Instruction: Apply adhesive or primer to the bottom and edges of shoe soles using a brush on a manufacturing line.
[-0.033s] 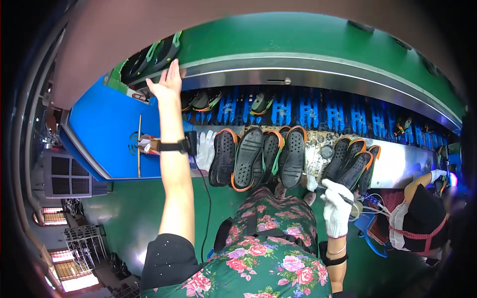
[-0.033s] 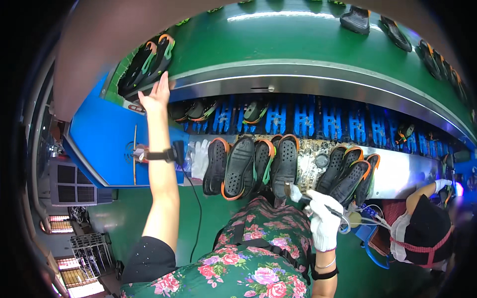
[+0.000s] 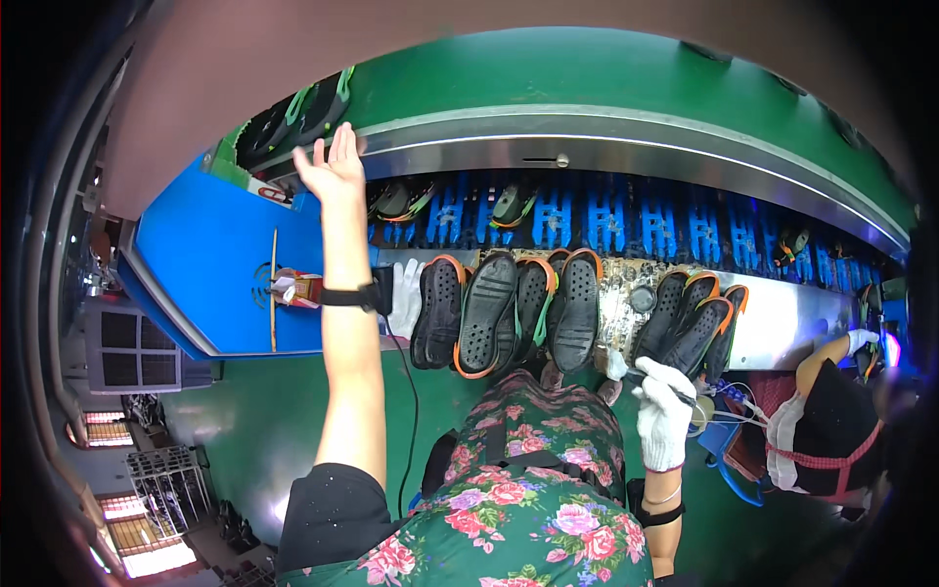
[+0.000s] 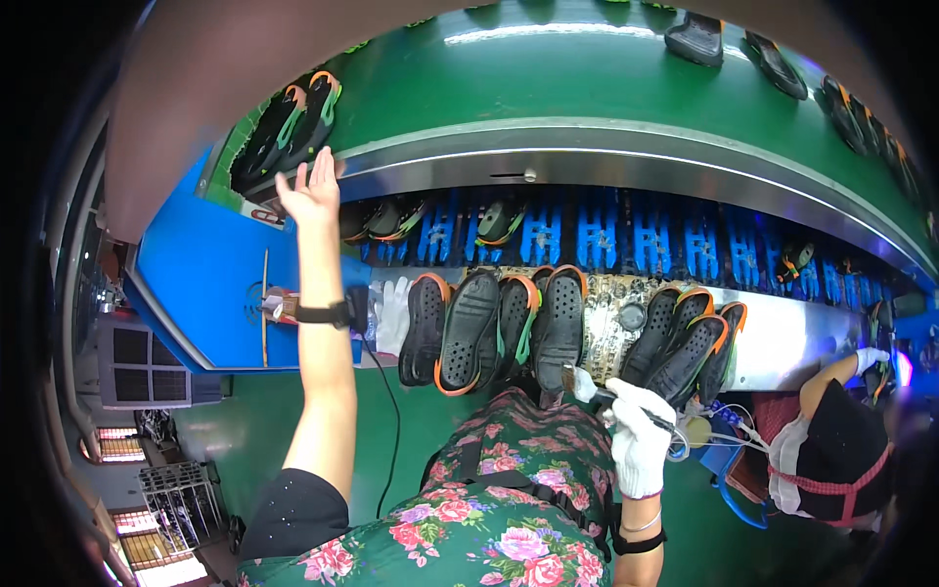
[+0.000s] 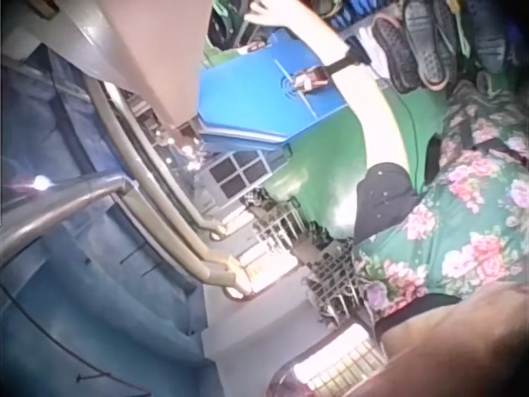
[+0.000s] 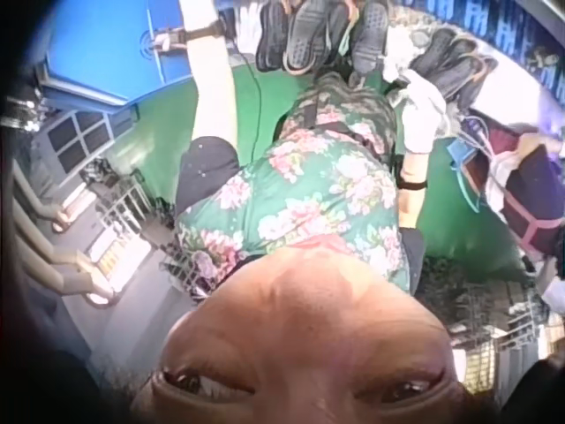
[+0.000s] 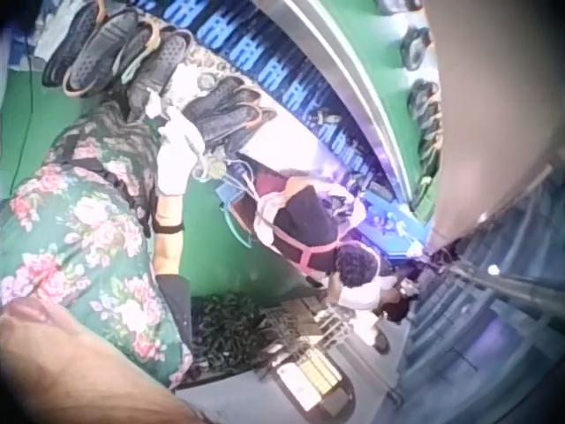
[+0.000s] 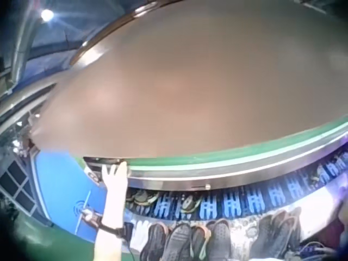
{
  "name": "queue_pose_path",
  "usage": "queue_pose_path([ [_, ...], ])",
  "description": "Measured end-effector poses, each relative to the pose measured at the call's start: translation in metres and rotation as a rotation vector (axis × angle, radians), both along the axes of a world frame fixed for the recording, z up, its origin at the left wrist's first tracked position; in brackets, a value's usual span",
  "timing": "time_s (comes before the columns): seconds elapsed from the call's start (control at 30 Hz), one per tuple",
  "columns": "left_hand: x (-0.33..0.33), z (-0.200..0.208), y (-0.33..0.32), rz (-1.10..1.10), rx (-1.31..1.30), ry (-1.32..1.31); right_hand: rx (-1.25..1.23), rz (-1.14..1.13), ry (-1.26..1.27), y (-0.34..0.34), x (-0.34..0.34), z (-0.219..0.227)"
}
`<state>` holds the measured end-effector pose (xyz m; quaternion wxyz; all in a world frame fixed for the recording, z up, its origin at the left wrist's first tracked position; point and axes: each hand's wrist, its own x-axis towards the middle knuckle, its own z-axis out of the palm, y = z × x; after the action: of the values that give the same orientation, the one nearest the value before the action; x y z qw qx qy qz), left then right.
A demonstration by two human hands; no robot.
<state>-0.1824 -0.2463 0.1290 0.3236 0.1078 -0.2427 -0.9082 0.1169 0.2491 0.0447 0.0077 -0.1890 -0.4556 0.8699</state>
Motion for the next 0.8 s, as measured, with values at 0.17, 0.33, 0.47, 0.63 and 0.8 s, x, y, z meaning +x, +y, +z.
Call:
queue_pose_path([
  [0.17,0.019,-0.031,0.127,-0.151,-0.583,-0.014,-0.081,-0.096,-0.038,0.01,0.028,0.002],
  [0.33,0.101,-0.063,0.263,-0.832,-0.787,-0.246,-0.032,-0.062,0.125,0.024,0.053,-0.001],
  [0.47,0.156,-0.133,0.358,-1.44,-0.838,-0.339,-0.247,-0.177,0.059,0.041,0.076,-0.001],
  [0.63,0.184,-0.192,0.436,-1.17,-1.703,-0.167,-0.268,-0.312,0.006,0.057,0.106,0.01],
  [0.8,0.17,-0.211,0.432,-1.433,-1.576,-0.5,-0.364,-0.347,0.052,0.077,0.121,0.004],
])
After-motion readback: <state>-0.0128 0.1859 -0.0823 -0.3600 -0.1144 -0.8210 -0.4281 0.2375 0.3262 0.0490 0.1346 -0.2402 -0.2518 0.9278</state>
